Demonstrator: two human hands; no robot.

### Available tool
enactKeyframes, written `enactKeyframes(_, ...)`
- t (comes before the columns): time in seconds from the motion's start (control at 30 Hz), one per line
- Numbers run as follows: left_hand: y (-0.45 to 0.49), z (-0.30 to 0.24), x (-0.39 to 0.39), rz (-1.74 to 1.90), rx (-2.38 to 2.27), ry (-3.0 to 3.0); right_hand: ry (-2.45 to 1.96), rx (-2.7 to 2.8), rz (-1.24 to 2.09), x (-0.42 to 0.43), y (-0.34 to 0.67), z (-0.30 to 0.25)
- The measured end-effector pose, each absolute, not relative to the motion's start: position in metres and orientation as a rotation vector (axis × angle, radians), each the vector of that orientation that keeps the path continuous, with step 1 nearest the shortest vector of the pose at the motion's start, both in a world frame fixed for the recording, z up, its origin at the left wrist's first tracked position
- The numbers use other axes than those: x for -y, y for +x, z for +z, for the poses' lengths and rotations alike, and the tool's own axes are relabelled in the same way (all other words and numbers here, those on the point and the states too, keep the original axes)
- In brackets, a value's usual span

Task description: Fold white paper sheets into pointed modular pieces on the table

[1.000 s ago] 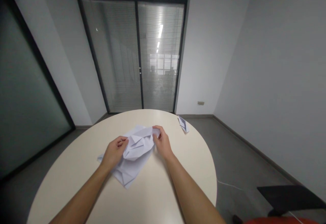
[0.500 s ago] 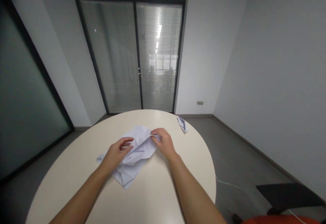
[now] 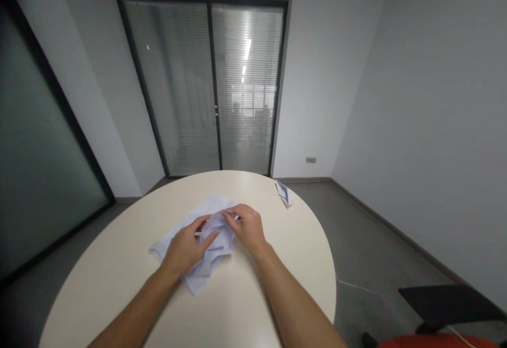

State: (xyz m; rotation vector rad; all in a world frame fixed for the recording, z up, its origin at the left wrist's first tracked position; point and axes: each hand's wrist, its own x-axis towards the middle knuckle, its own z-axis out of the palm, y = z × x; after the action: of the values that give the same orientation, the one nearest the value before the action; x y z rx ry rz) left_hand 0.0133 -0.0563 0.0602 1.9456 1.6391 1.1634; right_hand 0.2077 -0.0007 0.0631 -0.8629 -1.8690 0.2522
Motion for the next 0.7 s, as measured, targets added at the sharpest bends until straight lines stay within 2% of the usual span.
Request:
enactKeyframes(0.23, 0.002, 0.056, 0.040, 1.362, -1.421, 1.439, -0.770, 1.883, 0.490, -0.005, 0.208, 0.051)
enactKeyframes(0.47, -0.006, 0.049, 0.035, 1.564, -1.221, 0.924, -0.813, 1.560, 0.900, -0.021, 0.210, 0.027)
enactKeyframes(0.7, -0.006, 0.047, 0.033, 1.649, -1.143, 0.747, -0.720, 1.265, 1.387, -0.027, 0.200, 0.018)
